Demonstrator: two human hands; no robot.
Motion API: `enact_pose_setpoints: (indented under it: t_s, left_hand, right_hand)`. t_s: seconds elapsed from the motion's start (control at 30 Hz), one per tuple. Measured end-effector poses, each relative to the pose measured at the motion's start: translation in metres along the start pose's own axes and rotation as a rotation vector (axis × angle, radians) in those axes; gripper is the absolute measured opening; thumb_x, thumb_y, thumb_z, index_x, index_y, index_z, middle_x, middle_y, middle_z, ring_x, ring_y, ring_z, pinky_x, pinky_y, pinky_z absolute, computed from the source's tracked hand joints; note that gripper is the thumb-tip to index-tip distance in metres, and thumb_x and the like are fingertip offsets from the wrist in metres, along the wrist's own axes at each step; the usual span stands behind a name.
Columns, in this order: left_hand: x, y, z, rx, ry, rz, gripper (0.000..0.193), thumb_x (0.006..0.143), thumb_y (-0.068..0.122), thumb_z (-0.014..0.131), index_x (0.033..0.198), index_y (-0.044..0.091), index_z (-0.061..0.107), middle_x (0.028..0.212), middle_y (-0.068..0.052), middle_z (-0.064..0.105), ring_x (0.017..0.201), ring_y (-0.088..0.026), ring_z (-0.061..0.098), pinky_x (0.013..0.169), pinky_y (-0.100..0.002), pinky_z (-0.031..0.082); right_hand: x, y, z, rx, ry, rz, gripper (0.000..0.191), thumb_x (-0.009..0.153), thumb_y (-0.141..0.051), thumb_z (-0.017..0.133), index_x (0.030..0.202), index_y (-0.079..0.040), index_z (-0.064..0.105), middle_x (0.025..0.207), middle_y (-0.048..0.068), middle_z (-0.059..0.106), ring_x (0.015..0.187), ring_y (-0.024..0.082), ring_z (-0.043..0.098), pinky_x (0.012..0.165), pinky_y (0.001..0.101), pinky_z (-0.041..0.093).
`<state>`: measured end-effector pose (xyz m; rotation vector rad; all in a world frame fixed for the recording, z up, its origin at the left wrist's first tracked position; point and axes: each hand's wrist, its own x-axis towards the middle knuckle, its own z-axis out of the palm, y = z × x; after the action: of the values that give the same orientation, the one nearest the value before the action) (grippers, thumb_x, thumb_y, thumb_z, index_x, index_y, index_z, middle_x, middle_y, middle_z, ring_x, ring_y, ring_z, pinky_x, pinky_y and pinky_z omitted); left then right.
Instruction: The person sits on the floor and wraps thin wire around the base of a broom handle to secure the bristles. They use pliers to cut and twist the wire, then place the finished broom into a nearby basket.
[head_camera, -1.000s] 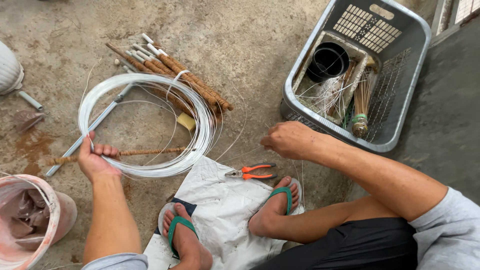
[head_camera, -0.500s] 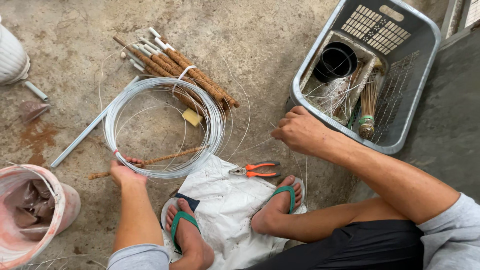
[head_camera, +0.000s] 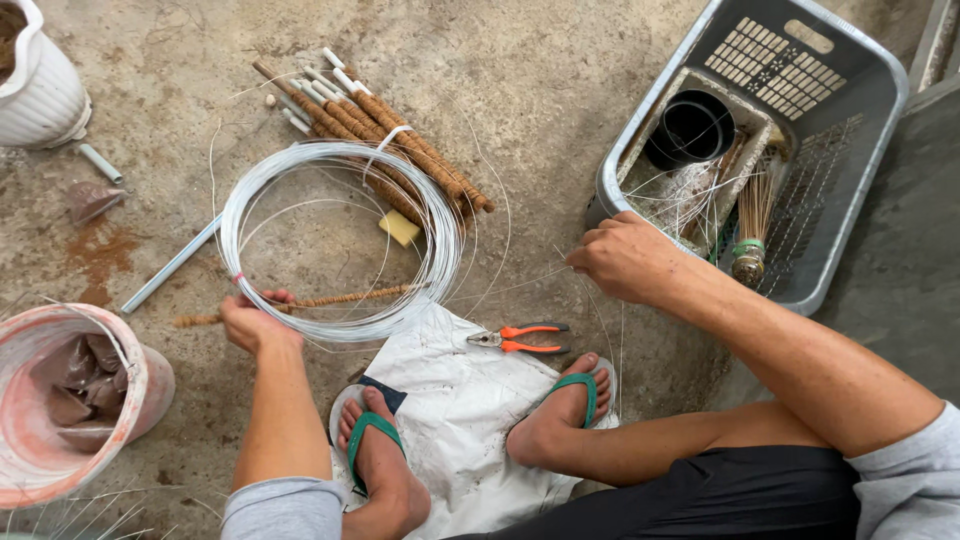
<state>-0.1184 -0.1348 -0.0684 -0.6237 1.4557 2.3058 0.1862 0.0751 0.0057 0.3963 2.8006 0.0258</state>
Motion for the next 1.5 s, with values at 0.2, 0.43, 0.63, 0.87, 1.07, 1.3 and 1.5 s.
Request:
enact_pose_setpoints:
  t_s: [0.2,0.43,0.63,0.87,1.07,1.3,1.5]
  left_hand:
    - [-0.016,0.032,0.029,0.238,-0.034,0.33,0.033,0.099,0.027,0.043,0.084,0.0,0.055,0.074,-0.011,0.063,0.058,-0.03,0.065,0.053,-0.051,0.058]
    - [-0.029,0.055,0.059,0.744,0.139,0.838,0.046,0.109,0.03,0.049,0.084,-0.007,0.061,0.076,-0.018,0.068,0.069,-0.035,0.063,0.07,-0.05,0.047]
    - [-0.06,0.053,0.085,0.73,0.101,1.068,0.049,0.113,0.035,0.046,0.091,-0.005,0.063,0.078,-0.02,0.067,0.07,-0.039,0.064,0.068,-0.053,0.046]
    - [-0.081,0.059,0.108,0.807,-0.077,1.288,0.041,0.119,0.038,0.044,0.106,0.003,0.061,0.082,-0.013,0.071,0.076,-0.032,0.07,0.064,-0.048,0.049]
    - [-0.077,0.079,0.114,0.999,-0.027,1.392,0.034,0.119,0.036,0.043,0.107,0.009,0.06,0.077,-0.004,0.073,0.066,-0.025,0.073,0.055,-0.045,0.051]
    - [-0.066,0.104,0.11,1.241,-0.086,1.415,0.031,0.123,0.034,0.042,0.112,0.012,0.061,0.07,0.001,0.068,0.051,-0.018,0.063,0.046,-0.036,0.045]
    - [-0.064,0.115,0.099,1.455,-0.072,1.729,0.031,0.122,0.03,0.037,0.112,0.011,0.059,0.065,0.001,0.063,0.055,-0.016,0.06,0.056,-0.036,0.045]
  right_hand:
    - [-0.003,0.005,-0.003,-0.04,-0.023,0.067,0.026,0.086,-0.016,0.062,0.106,-0.023,0.077,0.093,0.001,0.073,0.096,0.022,0.068,0.089,0.0392,0.045]
    - [-0.01,0.014,-0.007,-0.023,0.087,0.096,0.024,0.084,-0.021,0.064,0.104,-0.024,0.079,0.091,0.001,0.073,0.097,0.023,0.066,0.096,0.0425,0.042]
    - [-0.018,0.016,-0.008,-0.059,0.001,0.133,0.016,0.085,-0.023,0.065,0.093,-0.022,0.079,0.09,0.002,0.073,0.101,0.024,0.066,0.099,0.0431,0.041]
    - [-0.02,0.019,-0.01,-0.024,-0.003,0.162,0.019,0.082,-0.019,0.064,0.092,-0.024,0.079,0.087,0.003,0.073,0.096,0.025,0.067,0.098,0.0432,0.042]
    - [-0.021,0.019,-0.011,-0.02,-0.06,0.177,0.019,0.083,-0.018,0.063,0.093,-0.024,0.078,0.087,0.004,0.073,0.093,0.026,0.068,0.087,0.043,0.046]
    - [-0.015,0.007,-0.014,0.118,-0.021,0.033,0.019,0.087,-0.015,0.062,0.102,-0.014,0.074,0.093,0.007,0.073,0.093,0.027,0.07,0.084,0.0446,0.051]
    - [-0.009,-0.009,-0.011,0.285,0.049,-0.03,0.025,0.087,-0.014,0.063,0.11,-0.014,0.073,0.093,0.011,0.073,0.087,0.033,0.071,0.074,0.0461,0.056]
